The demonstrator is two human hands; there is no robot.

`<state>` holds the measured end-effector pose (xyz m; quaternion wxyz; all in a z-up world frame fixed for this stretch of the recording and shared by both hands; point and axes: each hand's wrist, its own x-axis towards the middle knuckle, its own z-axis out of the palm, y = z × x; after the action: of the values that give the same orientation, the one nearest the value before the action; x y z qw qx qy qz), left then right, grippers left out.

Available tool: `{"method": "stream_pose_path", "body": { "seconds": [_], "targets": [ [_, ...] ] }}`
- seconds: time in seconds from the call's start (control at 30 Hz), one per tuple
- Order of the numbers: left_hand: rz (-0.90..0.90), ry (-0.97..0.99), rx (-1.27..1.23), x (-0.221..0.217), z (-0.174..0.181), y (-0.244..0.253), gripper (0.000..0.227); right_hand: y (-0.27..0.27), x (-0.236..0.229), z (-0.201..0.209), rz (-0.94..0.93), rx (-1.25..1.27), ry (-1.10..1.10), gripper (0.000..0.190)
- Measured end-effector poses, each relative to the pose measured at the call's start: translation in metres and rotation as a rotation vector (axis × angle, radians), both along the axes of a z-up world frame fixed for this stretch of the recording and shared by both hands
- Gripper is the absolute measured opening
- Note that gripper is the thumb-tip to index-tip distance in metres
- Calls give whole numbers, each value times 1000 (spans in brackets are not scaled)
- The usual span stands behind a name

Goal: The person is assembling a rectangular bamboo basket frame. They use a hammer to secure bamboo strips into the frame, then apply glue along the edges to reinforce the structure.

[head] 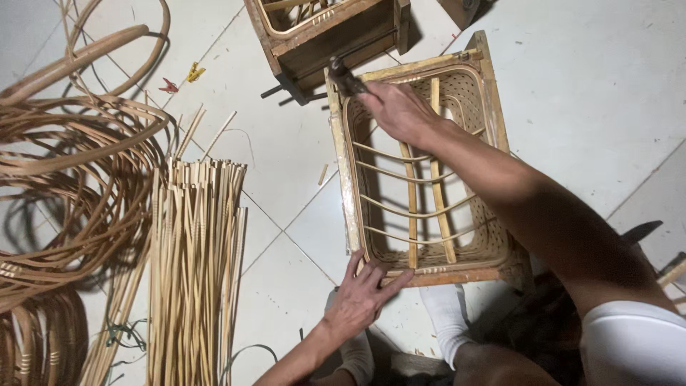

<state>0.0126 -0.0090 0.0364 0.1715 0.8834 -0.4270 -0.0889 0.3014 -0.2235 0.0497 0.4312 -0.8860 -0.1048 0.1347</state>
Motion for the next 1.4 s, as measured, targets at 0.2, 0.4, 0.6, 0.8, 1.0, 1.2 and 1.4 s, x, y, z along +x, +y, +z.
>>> {"method": "stream_pose_path", "body": {
  "seconds": [0.2, 0.4, 0.6, 0.8, 1.0, 1.2, 1.4],
  "targets": [
    [41, -19, -10, -4, -10, 0, 63, -16, -66, 42, -44, 20, 289, 42],
    [66, -3, -35, -3, 0, 3, 59, 4, -122, 70, 110, -12, 413, 52],
    [151, -7, -280, -14, -24, 8, 57, -11, -155, 38, 32, 27, 343, 44],
    [204, -14, -238, -28, -9, 43, 61, -114, -271, 35, -301, 217, 309, 32],
    [27, -17, -98, -11, -18, 12, 72, -138, -389, 28, -244, -173, 517, 42],
    [-14, -40, 10, -10, -19, 14, 83, -123, -392, -2, 137, -212, -403, 36],
    [259, -44, -392, -14, -27, 13, 103, -94, -357, 13, 247, -36, 88, 64]
  ]
}}
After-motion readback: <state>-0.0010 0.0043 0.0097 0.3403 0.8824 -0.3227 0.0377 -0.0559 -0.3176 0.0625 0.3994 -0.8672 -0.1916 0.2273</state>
